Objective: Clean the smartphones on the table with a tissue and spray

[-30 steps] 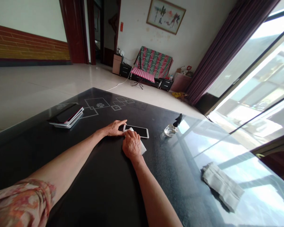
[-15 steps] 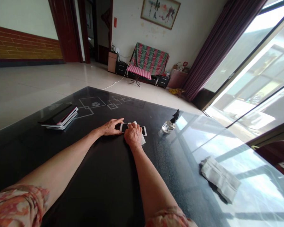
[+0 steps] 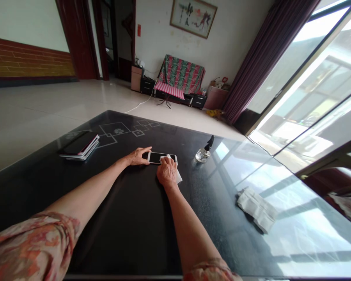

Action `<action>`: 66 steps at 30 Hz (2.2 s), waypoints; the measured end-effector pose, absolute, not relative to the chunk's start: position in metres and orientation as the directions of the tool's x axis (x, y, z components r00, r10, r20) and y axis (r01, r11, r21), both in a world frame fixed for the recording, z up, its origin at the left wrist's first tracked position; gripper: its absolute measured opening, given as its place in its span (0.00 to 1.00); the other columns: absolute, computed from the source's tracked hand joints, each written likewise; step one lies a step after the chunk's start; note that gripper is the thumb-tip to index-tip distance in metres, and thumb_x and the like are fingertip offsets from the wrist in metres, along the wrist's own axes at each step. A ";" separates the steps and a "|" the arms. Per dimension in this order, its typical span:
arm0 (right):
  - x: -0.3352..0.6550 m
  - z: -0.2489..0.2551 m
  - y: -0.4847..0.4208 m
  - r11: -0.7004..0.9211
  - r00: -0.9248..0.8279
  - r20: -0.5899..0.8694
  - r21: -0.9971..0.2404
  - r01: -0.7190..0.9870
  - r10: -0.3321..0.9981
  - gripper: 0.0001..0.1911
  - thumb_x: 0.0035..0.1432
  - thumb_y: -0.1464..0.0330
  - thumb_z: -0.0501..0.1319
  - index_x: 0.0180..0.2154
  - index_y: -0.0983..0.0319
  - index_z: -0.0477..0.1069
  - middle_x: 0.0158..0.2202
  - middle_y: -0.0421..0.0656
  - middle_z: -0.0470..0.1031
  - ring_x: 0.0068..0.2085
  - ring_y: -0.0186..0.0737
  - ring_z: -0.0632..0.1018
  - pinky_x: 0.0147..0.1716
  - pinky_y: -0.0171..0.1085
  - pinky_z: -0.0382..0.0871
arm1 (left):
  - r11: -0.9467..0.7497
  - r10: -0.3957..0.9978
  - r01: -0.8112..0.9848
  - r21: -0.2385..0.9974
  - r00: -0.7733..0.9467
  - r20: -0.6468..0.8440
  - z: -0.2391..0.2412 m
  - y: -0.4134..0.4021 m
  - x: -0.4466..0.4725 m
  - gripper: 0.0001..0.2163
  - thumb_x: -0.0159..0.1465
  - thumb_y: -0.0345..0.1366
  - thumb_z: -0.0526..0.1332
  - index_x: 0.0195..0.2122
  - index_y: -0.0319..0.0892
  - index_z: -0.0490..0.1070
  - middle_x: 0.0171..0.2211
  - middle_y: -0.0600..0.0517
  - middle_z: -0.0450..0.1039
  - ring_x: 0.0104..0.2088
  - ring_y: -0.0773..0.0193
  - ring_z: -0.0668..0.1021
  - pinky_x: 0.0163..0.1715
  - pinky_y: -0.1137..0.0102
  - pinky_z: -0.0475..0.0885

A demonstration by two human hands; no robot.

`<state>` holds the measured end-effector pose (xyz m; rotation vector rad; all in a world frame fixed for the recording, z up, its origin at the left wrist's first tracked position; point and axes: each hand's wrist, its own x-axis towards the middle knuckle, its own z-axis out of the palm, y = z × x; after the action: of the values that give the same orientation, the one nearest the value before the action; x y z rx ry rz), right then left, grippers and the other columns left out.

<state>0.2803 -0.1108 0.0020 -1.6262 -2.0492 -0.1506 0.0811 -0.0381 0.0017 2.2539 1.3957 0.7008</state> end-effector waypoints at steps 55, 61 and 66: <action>0.308 0.006 -0.101 0.205 -0.080 0.421 -0.261 0.943 0.904 0.16 0.62 0.70 0.50 0.50 0.60 0.69 0.54 0.46 0.69 0.52 0.48 0.65 0.54 0.44 0.55 | -0.386 0.922 0.774 0.502 0.339 0.186 -0.009 -0.041 0.079 0.38 0.53 0.49 0.65 0.65 0.49 0.55 0.58 0.51 0.68 0.61 0.49 0.64 0.60 0.57 0.61; 0.307 0.007 -0.083 0.209 -0.090 0.401 -0.262 0.942 0.912 0.17 0.62 0.70 0.50 0.50 0.61 0.69 0.53 0.48 0.69 0.52 0.48 0.65 0.54 0.45 0.54 | -0.381 0.924 0.781 0.495 0.332 0.188 -0.005 -0.044 0.081 0.38 0.53 0.48 0.65 0.64 0.48 0.57 0.58 0.50 0.68 0.60 0.50 0.65 0.59 0.57 0.62; 0.307 0.008 -0.081 0.206 -0.092 0.382 -0.271 0.940 0.920 0.18 0.61 0.70 0.50 0.51 0.60 0.69 0.55 0.47 0.69 0.54 0.48 0.64 0.55 0.45 0.54 | -0.371 0.928 0.785 0.496 0.326 0.178 -0.001 -0.046 0.082 0.38 0.53 0.49 0.65 0.64 0.49 0.56 0.58 0.50 0.67 0.61 0.50 0.64 0.59 0.58 0.63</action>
<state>0.3067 -0.0810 0.0082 -1.7229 -2.0210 -0.0579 0.0822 -0.0458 -0.0015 2.2773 1.5319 0.6289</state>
